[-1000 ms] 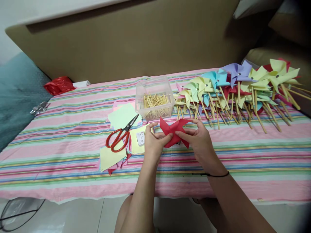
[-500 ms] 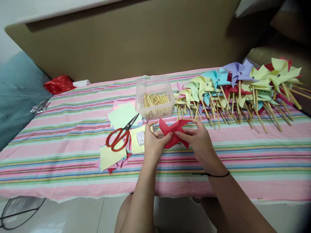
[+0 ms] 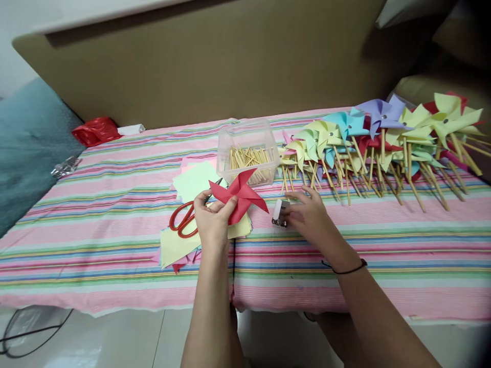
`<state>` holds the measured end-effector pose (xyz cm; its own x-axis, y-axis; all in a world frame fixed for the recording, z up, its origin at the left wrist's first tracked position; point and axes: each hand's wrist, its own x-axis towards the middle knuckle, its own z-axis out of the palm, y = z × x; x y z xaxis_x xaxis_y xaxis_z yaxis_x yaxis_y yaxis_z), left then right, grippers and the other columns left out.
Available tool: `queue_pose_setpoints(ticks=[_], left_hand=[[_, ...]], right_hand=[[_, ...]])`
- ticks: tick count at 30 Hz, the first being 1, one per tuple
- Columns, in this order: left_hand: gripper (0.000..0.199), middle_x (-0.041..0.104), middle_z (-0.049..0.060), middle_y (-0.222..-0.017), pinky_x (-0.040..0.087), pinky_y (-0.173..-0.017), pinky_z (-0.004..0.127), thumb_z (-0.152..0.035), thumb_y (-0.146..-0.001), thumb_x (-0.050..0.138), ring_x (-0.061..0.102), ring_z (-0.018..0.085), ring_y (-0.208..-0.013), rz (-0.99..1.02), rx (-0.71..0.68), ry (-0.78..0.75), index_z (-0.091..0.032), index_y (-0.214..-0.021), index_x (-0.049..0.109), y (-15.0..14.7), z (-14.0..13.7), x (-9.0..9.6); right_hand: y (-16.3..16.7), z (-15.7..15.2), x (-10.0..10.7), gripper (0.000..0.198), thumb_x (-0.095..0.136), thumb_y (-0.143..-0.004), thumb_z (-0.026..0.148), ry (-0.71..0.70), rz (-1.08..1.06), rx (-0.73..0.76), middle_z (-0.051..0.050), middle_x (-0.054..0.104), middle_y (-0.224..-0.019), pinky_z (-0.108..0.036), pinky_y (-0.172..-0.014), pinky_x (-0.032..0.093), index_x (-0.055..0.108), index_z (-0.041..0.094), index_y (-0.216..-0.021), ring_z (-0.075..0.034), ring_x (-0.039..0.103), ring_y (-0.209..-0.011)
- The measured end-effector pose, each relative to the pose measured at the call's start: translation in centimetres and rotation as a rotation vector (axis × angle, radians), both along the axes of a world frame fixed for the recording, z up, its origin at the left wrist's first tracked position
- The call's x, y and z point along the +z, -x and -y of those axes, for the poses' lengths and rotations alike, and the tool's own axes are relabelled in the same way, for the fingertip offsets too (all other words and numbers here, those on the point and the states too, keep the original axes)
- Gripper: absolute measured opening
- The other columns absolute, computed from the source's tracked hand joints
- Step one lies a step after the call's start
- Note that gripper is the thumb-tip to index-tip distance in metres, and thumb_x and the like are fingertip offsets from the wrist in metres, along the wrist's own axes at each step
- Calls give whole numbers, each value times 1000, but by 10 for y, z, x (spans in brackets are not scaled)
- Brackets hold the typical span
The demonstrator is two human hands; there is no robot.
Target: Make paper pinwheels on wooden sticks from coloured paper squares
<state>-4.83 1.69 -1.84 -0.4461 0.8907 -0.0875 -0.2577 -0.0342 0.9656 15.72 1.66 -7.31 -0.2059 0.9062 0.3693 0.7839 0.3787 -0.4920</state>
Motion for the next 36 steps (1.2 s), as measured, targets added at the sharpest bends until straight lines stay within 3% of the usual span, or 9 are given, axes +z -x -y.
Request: queue_pose_setpoints(ticks=[3, 9, 19, 24, 28, 36], left_hand=[[55, 68, -3, -59, 50, -53, 26, -17, -55, 77, 64, 16, -49, 21, -21, 13, -21, -97, 42, -2, 2, 2], [56, 70, -2, -59, 49, -51, 24, -16, -54, 78, 63, 14, -47, 64, -47, 15, -20, -95, 40, -4, 4, 2], [56, 70, -1, -60, 49, -52, 23, -16, -55, 78, 63, 14, -47, 100, -70, -14, -20, -95, 40, -3, 3, -3], [56, 66, -5, -54, 46, -49, 21, -17, -55, 79, 60, 12, -44, 83, -75, -16, -20, -95, 41, -4, 3, -2], [56, 69, -2, -57, 47, -51, 22, -17, -55, 79, 63, 13, -47, 92, -77, -1, -20, -95, 41, -5, 4, -1], [57, 69, -2, -58, 48, -51, 23, -17, -52, 80, 64, 14, -48, 89, -69, 8, -20, -95, 41, -7, 3, -2]], right_hand=[[6, -2, -7, 25, 60, -71, 5, 40, 49, 14, -6, 66, -116, -58, -100, 34, 75, 25, -69, -35, 41, -123], [13, -3, -9, 15, 65, -71, 14, 58, 60, 41, -5, 68, -113, -60, -97, 35, 75, 25, -65, -40, 37, -126], [15, -4, -13, 28, 48, -76, 4, 56, 140, 33, -9, 67, -113, -57, -95, 39, 72, 17, -81, -38, 42, -121], [12, -3, -13, 26, 51, -73, 4, 67, 168, 62, -7, 66, -116, -57, -98, 37, 72, 19, -78, -37, 42, -122], [13, -2, -13, 17, 57, -72, 9, 60, 155, 46, -8, 67, -113, -58, -97, 37, 71, 19, -72, -38, 42, -122], [18, -4, -5, 23, 52, -74, 5, 20, 45, -9, -7, 72, -101, -57, -95, 41, 69, 20, -66, -35, 50, -115]])
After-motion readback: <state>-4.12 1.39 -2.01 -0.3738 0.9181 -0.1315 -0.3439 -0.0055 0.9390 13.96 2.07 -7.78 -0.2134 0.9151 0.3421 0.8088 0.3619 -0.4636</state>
